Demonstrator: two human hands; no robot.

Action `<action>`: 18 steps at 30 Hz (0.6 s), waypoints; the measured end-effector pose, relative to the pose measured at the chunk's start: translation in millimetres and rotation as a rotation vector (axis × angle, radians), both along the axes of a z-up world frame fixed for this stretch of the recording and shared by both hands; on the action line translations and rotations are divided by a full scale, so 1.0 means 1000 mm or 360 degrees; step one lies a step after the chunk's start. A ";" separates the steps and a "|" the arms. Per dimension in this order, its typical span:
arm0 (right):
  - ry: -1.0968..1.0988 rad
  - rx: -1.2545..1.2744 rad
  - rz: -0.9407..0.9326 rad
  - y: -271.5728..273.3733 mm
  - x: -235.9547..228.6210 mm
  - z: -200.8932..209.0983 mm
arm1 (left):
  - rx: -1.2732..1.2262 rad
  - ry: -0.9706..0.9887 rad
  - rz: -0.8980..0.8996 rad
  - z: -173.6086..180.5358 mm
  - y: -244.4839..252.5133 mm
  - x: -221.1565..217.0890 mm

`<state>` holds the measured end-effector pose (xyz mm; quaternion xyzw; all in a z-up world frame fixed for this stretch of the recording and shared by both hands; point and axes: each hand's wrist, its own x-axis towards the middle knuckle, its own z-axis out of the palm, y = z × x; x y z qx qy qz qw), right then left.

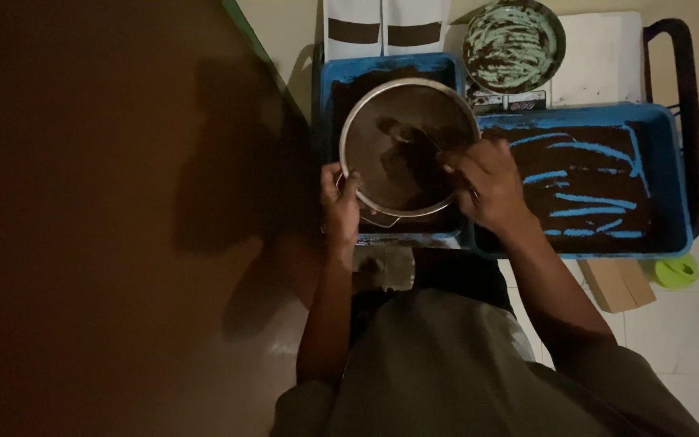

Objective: Sieving coffee grounds using a hand sieve and a spoon to separate fine particles.

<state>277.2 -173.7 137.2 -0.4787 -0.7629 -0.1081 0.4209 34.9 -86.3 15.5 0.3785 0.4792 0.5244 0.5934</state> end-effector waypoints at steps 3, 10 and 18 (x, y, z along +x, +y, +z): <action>0.0071 0.0011 -0.0098 -0.005 0.001 0.019 | 0.0028 0.0053 0.0028 -0.033 0.010 -0.001; 0.0009 -0.0115 -0.0339 -0.019 0.001 -0.044 | -0.0091 -0.0030 0.0072 0.030 -0.030 0.013; 0.0065 -0.0115 -0.0117 -0.037 -0.049 -0.006 | -0.0011 -0.0135 0.0124 0.033 -0.039 0.014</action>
